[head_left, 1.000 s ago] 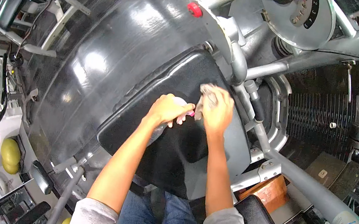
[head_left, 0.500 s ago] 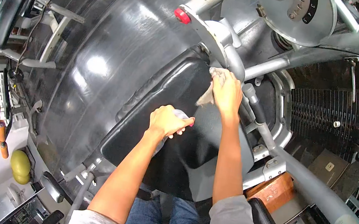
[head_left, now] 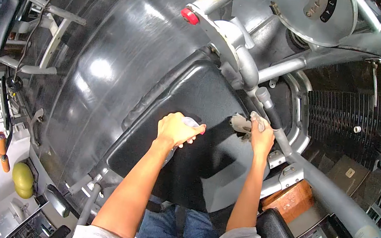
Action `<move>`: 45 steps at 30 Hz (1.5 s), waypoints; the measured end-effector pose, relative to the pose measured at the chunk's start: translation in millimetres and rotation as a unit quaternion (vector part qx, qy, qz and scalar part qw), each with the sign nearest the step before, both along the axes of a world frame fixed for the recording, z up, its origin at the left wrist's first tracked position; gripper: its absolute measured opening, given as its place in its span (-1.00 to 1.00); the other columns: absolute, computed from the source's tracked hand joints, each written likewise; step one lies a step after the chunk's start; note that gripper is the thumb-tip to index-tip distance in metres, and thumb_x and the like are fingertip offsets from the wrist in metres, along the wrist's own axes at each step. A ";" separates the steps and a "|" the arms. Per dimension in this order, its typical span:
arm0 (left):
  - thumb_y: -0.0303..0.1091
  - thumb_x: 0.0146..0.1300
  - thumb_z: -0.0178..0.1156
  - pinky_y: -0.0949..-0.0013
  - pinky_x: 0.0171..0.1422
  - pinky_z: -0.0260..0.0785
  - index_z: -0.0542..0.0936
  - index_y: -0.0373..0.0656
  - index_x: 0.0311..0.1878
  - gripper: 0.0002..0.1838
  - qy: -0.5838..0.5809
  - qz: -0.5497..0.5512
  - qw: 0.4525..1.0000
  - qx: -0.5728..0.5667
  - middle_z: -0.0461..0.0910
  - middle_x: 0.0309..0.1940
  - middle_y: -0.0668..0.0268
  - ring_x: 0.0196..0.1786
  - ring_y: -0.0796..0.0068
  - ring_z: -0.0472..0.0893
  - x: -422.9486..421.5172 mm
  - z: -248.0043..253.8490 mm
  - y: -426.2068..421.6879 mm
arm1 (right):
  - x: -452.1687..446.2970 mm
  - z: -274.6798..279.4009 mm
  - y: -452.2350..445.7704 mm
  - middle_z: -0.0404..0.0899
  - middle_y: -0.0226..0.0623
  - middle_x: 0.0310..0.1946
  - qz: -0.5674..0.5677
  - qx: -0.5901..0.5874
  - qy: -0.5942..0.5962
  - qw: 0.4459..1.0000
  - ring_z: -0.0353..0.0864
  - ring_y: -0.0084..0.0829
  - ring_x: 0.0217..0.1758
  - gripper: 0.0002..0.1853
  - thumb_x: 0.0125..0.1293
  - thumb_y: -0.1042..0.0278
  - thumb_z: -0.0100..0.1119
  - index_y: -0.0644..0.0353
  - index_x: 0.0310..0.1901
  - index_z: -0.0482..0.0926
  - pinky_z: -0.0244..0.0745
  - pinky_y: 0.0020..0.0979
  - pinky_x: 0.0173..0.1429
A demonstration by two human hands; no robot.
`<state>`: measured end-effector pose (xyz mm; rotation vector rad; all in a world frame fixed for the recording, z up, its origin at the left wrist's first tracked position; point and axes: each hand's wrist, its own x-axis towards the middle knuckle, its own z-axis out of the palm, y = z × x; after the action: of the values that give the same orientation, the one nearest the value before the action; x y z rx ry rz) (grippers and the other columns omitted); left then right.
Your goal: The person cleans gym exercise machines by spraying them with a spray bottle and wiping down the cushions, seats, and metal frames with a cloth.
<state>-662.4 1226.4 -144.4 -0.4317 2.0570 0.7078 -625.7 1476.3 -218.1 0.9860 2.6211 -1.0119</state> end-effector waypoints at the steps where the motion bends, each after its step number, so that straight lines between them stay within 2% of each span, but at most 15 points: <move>1: 0.19 0.13 0.32 0.50 -0.42 0.53 0.81 0.05 -0.45 -0.59 0.000 0.000 1.000 0.002 0.69 -0.63 0.51 -0.68 0.64 0.59 0.2 -0.5 0.0 | -1.2 0.8 -2.9 0.70 -0.17 -0.03 0.000 0.002 0.000 1.000 0.65 -0.02 0.06 -0.62 0.32 0.00 0.22 0.00 0.05 0.69 0.50 -0.10 0.14; 3: 0.19 0.14 0.32 0.50 -0.41 0.54 0.81 0.05 -0.43 -0.59 0.006 0.001 1.000 0.000 0.68 -0.64 0.50 -0.68 0.63 0.60 1.0 -1.6 0.0 | -9.2 2.9 -25.4 0.70 -0.25 -0.08 0.048 0.059 0.130 0.989 0.63 -0.05 0.01 -0.68 0.29 0.08 0.25 -0.02 0.02 0.70 0.49 -0.11 0.13; 4: 0.19 0.14 0.32 0.50 -0.41 0.54 0.81 0.05 -0.43 -0.59 0.005 0.000 1.000 0.001 0.68 -0.64 0.50 -0.68 0.63 0.60 0.8 -1.6 0.3 | -13.1 -6.0 -40.7 0.66 -0.30 -0.12 0.049 0.104 0.171 0.978 0.58 -0.09 -0.02 -0.74 0.26 0.20 0.27 -0.06 -0.02 0.71 0.48 -0.14 0.12; 7: 0.20 0.15 0.30 0.49 -0.41 0.54 0.80 0.04 -0.45 -0.57 0.017 -0.013 1.000 0.006 0.68 -0.64 0.49 -0.67 0.62 0.61 1.4 -0.6 -1.6 | -17.1 2.4 -78.0 0.60 -0.38 -0.07 0.061 0.112 0.235 0.964 0.50 -0.09 0.03 -0.68 0.23 0.33 0.29 -0.06 0.04 0.66 0.46 -0.14 0.16; 10: 0.21 0.16 0.29 0.49 -0.40 0.54 0.79 0.01 -0.49 -0.55 0.014 -0.017 1.000 0.005 0.68 -0.64 0.49 -0.67 0.60 0.61 0.4 -0.2 0.0 | 14.0 5.4 -82.2 0.57 -0.40 -0.04 0.126 0.117 0.194 0.966 0.48 -0.10 0.05 -0.64 0.20 0.34 0.32 -0.03 0.06 0.63 0.45 -0.13 0.18; 14: 0.21 0.15 0.28 0.49 -0.38 0.53 0.76 -0.03 -0.54 -0.52 0.012 -0.007 1.000 -0.002 0.68 -0.65 0.50 -0.68 0.59 0.61 -0.2 2.9 0.2 | 53.2 9.7 -67.7 0.57 -0.38 0.00 0.189 0.078 0.231 0.951 0.49 -0.14 0.09 -0.63 0.17 0.39 0.35 -0.04 0.05 0.64 0.45 -0.16 0.20; 17: 0.21 0.16 0.27 0.48 -0.38 0.53 0.75 -0.04 -0.56 -0.50 0.013 -0.008 1.000 -0.001 0.68 -0.66 0.50 -0.68 0.59 0.62 -1.3 5.1 0.6 | 54.8 6.2 -36.9 0.59 -0.39 0.00 0.172 0.080 0.203 0.961 0.51 -0.18 0.08 -0.63 0.17 0.41 0.35 -0.05 0.05 0.64 0.46 -0.18 0.18; 20: 0.22 0.16 0.25 0.47 -0.38 0.54 0.75 -0.04 -0.57 -0.49 0.017 -0.006 1.000 -0.001 0.68 -0.66 0.49 -0.68 0.58 0.62 -1.0 3.4 0.4 | 33.7 -2.3 -24.2 0.62 -0.37 -0.04 0.047 0.113 0.156 0.980 0.53 -0.15 0.04 -0.65 0.18 0.42 0.35 -0.03 0.03 0.65 0.46 -0.18 0.16; 23: 0.21 0.16 0.25 0.47 -0.38 0.54 0.75 -0.04 -0.58 -0.49 0.020 -0.005 1.000 -0.001 0.68 -0.66 0.48 -0.69 0.57 0.61 0.7 2.8 0.0 | 22.1 -6.9 -41.1 0.61 -0.33 -0.03 0.014 0.111 0.196 0.974 0.52 -0.10 0.05 -0.66 0.17 0.43 0.34 -0.02 0.01 0.64 0.45 -0.16 0.17; 27: 0.20 0.16 0.27 0.47 -0.40 0.53 0.75 -0.04 -0.58 -0.50 0.026 -0.010 1.000 -0.002 0.68 -0.66 0.47 -0.70 0.58 0.60 -0.4 6.1 1.2 | 43.1 -6.5 -74.4 0.58 -0.36 -0.01 0.118 0.091 0.267 0.952 0.52 -0.12 0.10 -0.63 0.11 0.45 0.37 -0.05 -0.01 0.64 0.44 -0.12 0.19; 29: 0.20 0.17 0.27 0.47 -0.40 0.53 0.75 -0.04 -0.58 -0.50 0.029 -0.003 1.000 0.000 0.68 -0.66 0.47 -0.70 0.58 0.60 1.1 5.1 1.4 | 63.2 2.7 -88.9 0.59 -0.41 -0.02 0.170 0.037 0.244 0.954 0.53 -0.14 0.10 -0.59 0.06 0.47 0.40 -0.08 -0.01 0.65 0.45 -0.14 0.19; 33: 0.22 0.19 0.28 0.48 -0.40 0.51 0.75 -0.05 -0.57 -0.48 0.035 0.002 0.999 0.003 0.68 -0.66 0.47 -0.71 0.59 0.59 1.8 3.7 1.9 | 86.8 4.8 -71.9 0.59 -0.48 -0.03 0.268 0.039 0.217 0.938 0.55 -0.23 0.08 -0.59 0.03 0.45 0.42 -0.10 -0.03 0.66 0.49 -0.22 0.17; 39: 0.21 0.18 0.29 0.49 -0.43 0.51 0.75 -0.06 -0.56 -0.49 0.031 -0.005 0.999 0.005 0.67 -0.67 0.47 -0.70 0.60 0.60 0.1 5.0 0.8 | 38.7 2.5 -10.6 0.60 -0.42 -0.05 0.158 0.105 0.200 0.961 0.55 -0.18 0.00 -0.69 0.12 0.40 0.37 -0.03 -0.05 0.68 0.49 -0.22 0.12; 43: 0.20 0.17 0.29 0.49 -0.48 0.51 0.74 -0.07 -0.58 -0.49 0.038 0.014 0.999 0.005 0.66 -0.67 0.46 -0.70 0.60 0.59 1.6 0.0 1.1 | 53.2 0.1 -48.0 0.59 -0.33 -0.09 0.130 0.112 0.197 0.965 0.55 -0.16 0.02 -0.69 0.10 0.42 0.36 -0.02 -0.07 0.66 0.48 -0.17 0.13; 45: 0.21 0.16 0.29 0.49 -0.52 0.51 0.74 -0.07 -0.57 -0.49 0.043 0.008 0.999 0.010 0.67 -0.67 0.45 -0.69 0.61 0.59 1.9 -2.5 -0.4 | 81.0 -2.1 -81.1 0.57 -0.34 -0.08 0.158 0.028 0.232 0.959 0.54 -0.15 0.06 -0.67 0.09 0.41 0.38 -0.06 -0.06 0.65 0.49 -0.18 0.14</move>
<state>-660.5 1226.0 -146.8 -0.4122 2.1277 0.7672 -544.7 1395.2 -220.3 0.3365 3.0564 -1.2074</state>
